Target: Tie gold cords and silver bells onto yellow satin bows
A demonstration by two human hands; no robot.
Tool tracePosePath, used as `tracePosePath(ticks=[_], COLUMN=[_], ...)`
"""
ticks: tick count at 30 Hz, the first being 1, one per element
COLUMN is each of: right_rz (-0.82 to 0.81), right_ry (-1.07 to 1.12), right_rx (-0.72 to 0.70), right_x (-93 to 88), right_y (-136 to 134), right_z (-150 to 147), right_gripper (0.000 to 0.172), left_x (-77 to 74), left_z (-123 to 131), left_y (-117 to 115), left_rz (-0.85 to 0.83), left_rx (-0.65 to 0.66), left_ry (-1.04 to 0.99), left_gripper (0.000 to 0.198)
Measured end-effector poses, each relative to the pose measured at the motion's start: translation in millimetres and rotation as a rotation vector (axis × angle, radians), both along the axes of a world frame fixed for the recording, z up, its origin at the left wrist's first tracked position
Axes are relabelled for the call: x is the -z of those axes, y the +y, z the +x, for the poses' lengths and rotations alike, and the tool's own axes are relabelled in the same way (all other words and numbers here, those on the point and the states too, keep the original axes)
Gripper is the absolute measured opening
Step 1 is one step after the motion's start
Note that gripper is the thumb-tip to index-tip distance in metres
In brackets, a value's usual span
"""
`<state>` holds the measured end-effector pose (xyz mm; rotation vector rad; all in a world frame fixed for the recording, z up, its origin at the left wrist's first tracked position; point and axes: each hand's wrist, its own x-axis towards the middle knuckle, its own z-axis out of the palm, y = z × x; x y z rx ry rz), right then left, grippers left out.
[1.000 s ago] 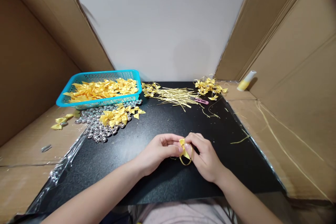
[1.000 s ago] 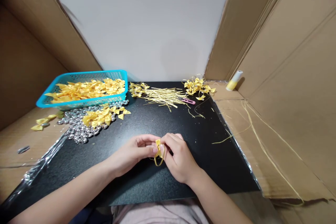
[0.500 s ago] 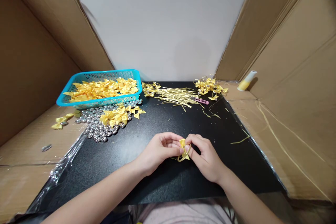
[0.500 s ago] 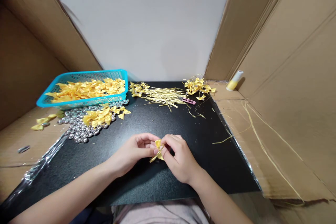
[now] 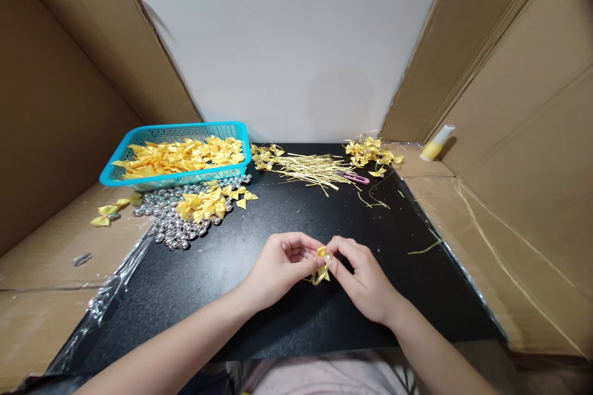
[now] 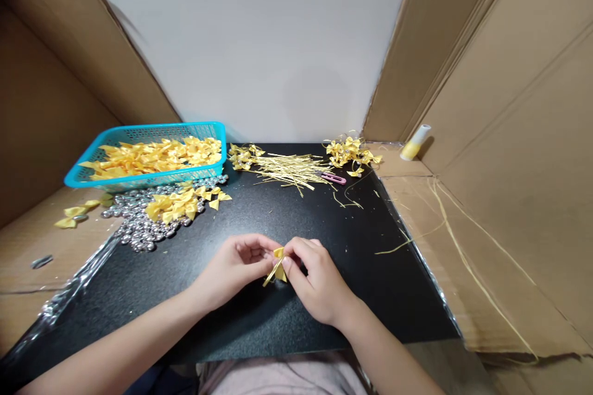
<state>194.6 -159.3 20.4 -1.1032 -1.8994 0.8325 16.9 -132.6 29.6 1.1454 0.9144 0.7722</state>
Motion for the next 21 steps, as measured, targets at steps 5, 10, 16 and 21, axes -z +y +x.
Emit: tracePosePath(ticks=[5,10,16,21], right_rz=[-0.231,-0.451,-0.641,-0.687], right_ry=[0.226,0.404,0.462,0.486], right_rx=[-0.053,-0.123,-0.202,-0.287], right_x=[0.2,-0.9,-0.5,3.5], right_y=[1.6,3.1,6.4,6.7], right_z=[1.4,1.8,3.4,5.6], right_gripper=[0.024,0.033,0.033,0.027], left_x=[-0.3,-3.2,-4.6,-5.1], left_z=[-2.1,-1.8,-3.0,-3.5], left_y=[-1.5,-2.0,-1.7,0.2], left_rz=[0.200,0.363,0.543,0.616], left_rx=[0.001,-0.037,-0.069,-0.097], left_ry=[0.135,0.255,0.342,0.378], left_gripper=[0.015,0.011,0.009,0.009])
